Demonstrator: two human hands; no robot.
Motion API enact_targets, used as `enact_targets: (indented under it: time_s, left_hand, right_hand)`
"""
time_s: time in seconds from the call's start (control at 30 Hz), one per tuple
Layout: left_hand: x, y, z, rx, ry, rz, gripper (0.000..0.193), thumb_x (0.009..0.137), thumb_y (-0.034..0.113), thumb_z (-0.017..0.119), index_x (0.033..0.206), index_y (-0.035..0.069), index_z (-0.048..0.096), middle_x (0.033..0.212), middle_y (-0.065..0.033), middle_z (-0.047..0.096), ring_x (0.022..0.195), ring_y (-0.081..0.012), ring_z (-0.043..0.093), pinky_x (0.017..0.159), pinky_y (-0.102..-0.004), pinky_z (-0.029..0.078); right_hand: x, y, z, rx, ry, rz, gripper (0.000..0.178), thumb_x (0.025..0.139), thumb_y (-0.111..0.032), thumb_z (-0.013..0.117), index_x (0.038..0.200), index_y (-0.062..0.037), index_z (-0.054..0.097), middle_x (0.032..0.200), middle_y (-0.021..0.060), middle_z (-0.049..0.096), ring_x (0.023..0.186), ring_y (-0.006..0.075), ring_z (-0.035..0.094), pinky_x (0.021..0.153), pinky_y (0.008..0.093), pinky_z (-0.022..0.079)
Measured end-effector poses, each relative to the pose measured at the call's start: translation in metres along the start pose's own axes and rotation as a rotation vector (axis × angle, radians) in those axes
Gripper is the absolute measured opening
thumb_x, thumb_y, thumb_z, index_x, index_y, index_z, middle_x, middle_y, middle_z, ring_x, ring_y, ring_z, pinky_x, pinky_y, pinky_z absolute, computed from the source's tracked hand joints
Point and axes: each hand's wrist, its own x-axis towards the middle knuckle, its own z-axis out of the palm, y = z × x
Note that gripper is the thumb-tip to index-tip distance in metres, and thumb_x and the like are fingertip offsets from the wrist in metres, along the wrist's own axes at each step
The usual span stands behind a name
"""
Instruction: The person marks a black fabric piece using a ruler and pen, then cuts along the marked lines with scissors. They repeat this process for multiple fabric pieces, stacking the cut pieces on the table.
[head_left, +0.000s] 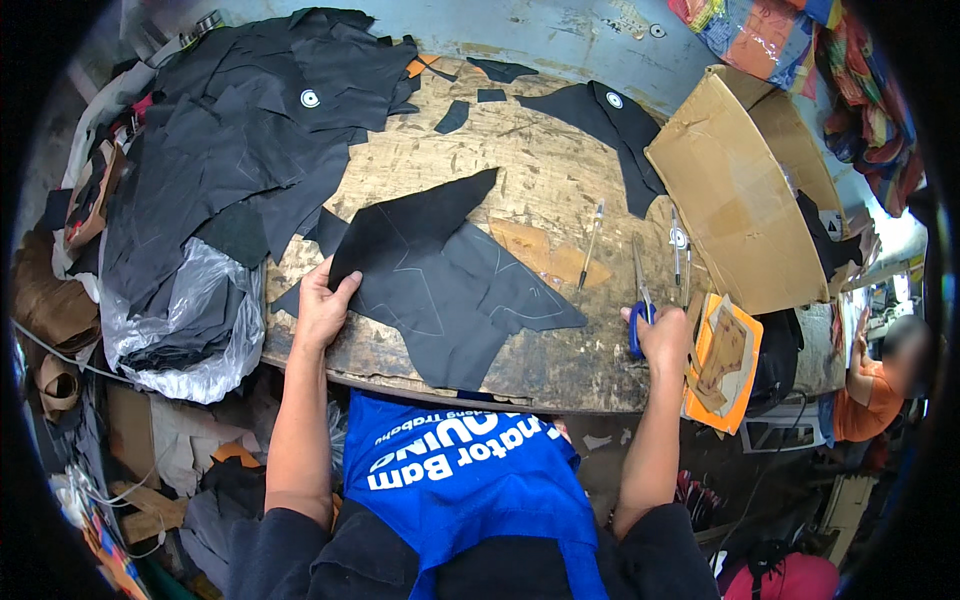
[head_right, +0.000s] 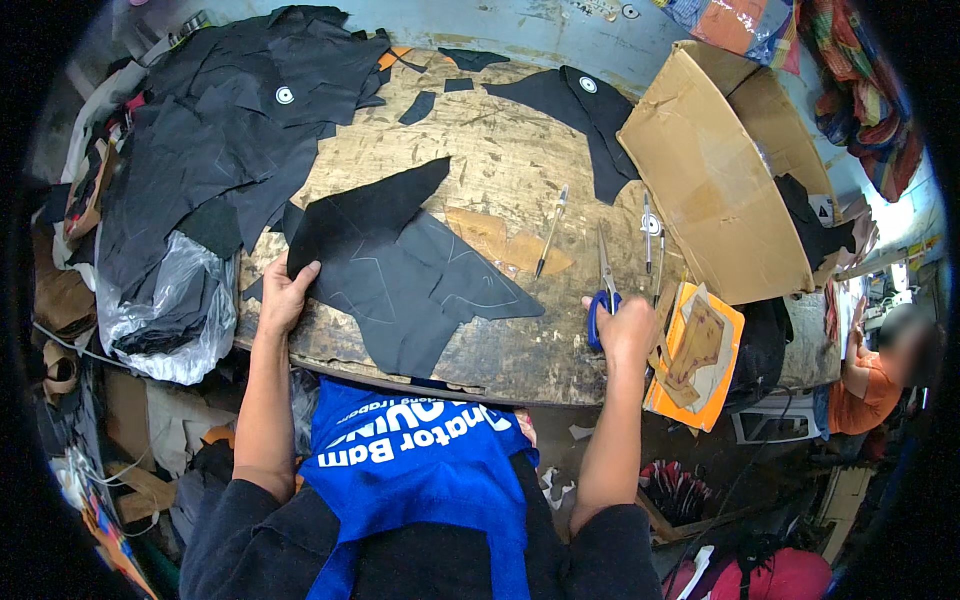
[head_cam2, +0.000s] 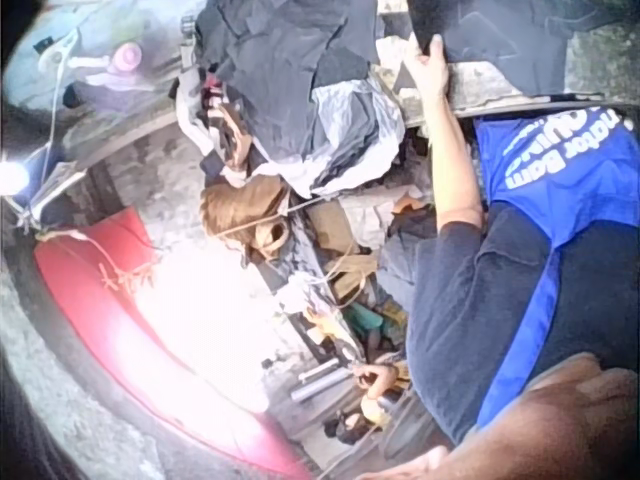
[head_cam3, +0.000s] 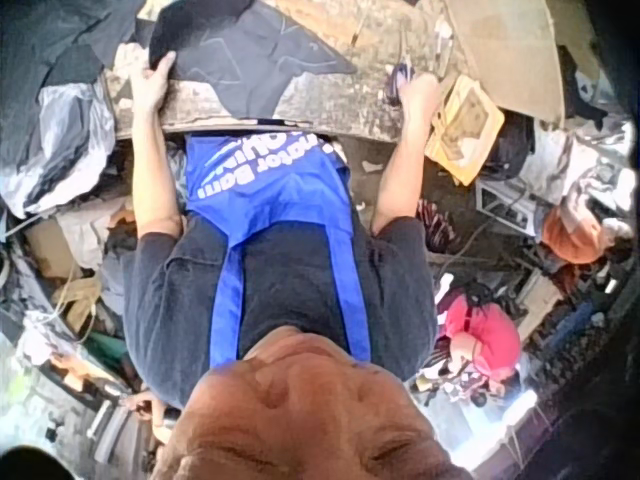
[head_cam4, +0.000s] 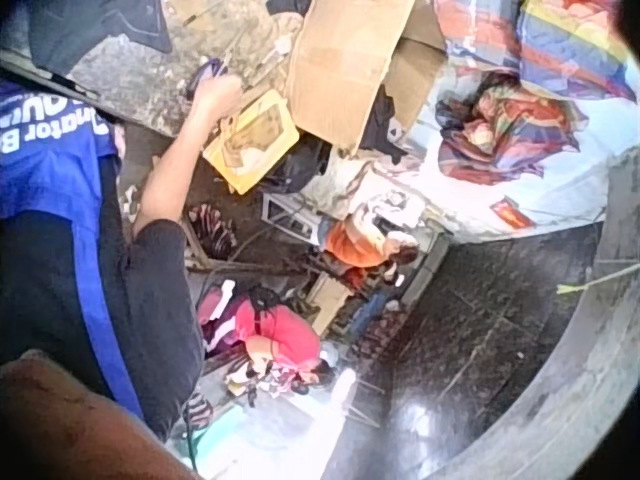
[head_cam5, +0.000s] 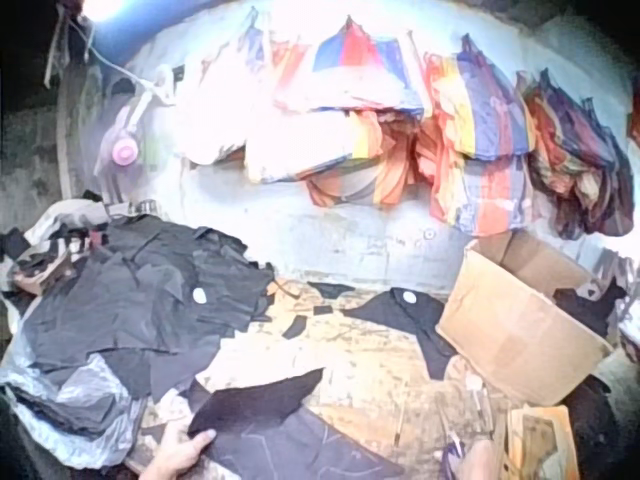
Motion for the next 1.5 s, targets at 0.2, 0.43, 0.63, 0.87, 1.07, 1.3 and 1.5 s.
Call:
enact_targets:
  time_s: [0.2,0.43,0.63,0.87,1.07,1.3,1.5]
  left_hand:
    - [0.000,0.000,0.010,-0.056,0.157,0.074,0.029,0.087,-0.001,0.056,0.115,-0.004,0.057,0.103,-0.0064,0.064,0.091,-0.0114,0.058,0.082,-0.0237,0.045]
    - [-0.001,-0.010,0.007,-0.027,0.314,0.113,0.026,0.088,-0.001,0.057,0.113,-0.004,0.058,0.103,-0.0066,0.064,0.091,-0.0115,0.057,0.084,-0.0242,0.044]
    - [0.000,-0.016,0.005,0.027,0.408,0.231,0.026,0.088,-0.001,0.055,0.113,-0.005,0.058,0.104,-0.0086,0.064,0.093,-0.0143,0.058,0.086,-0.0259,0.043]
    - [-0.007,-0.010,0.005,0.232,0.409,0.262,0.025,0.089,0.002,0.054,0.113,-0.007,0.057,0.102,-0.0109,0.064,0.091,-0.0151,0.058,0.083,-0.0273,0.045]
    - [-0.028,-0.001,-0.033,0.358,0.544,0.194,0.025,0.089,0.002,0.054,0.112,-0.007,0.057,0.101,-0.0106,0.064,0.089,-0.0150,0.058,0.082,-0.0274,0.045]
    - [-0.026,-0.006,-0.044,0.250,0.518,0.132,0.027,0.088,0.001,0.055,0.114,-0.007,0.055,0.100,-0.0084,0.063,0.086,-0.0139,0.057,0.081,-0.0261,0.045]
    - [-0.028,-0.004,-0.041,0.234,0.526,0.139,0.028,0.087,0.001,0.055,0.114,-0.007,0.056,0.101,-0.0081,0.063,0.087,-0.0136,0.057,0.081,-0.0259,0.044]
  right_hand:
    - [0.025,0.011,-0.003,0.140,-0.041,0.050,0.047,0.059,-0.031,0.086,0.059,0.0060,0.058,0.058,0.0225,0.057,0.056,0.0379,0.058,0.057,0.0435,0.045]
    - [0.041,0.014,-0.007,0.106,-0.024,0.022,0.038,0.058,-0.027,0.085,0.068,0.0033,0.065,0.068,0.0222,0.063,0.066,0.0367,0.063,0.063,0.0419,0.049]
    - [0.022,-0.020,-0.019,0.007,-0.075,-0.003,0.030,0.067,-0.026,0.079,0.076,0.0004,0.069,0.077,0.0219,0.066,0.075,0.0357,0.065,0.070,0.0439,0.052]
    - [0.018,-0.085,0.018,0.221,-0.062,-0.140,0.031,0.069,-0.023,0.075,0.082,0.0031,0.066,0.076,0.0226,0.065,0.076,0.0361,0.066,0.069,0.0452,0.052]
    - [0.030,-0.078,0.038,0.593,-0.124,-0.065,0.025,0.070,-0.013,0.068,0.088,0.0039,0.066,0.066,0.0169,0.064,0.066,0.0277,0.064,0.064,0.0366,0.051]
    - [-0.004,-0.060,0.033,0.906,-0.079,-0.062,0.013,0.078,-0.007,0.062,0.087,0.0023,0.058,0.064,0.0101,0.062,0.053,0.0139,0.056,0.054,0.0293,0.046]
    - [-0.037,-0.029,0.000,0.765,-0.115,-0.041,0.027,0.077,-0.020,0.074,0.083,0.0029,0.063,0.061,0.0121,0.062,0.053,0.0158,0.059,0.051,0.0299,0.046]
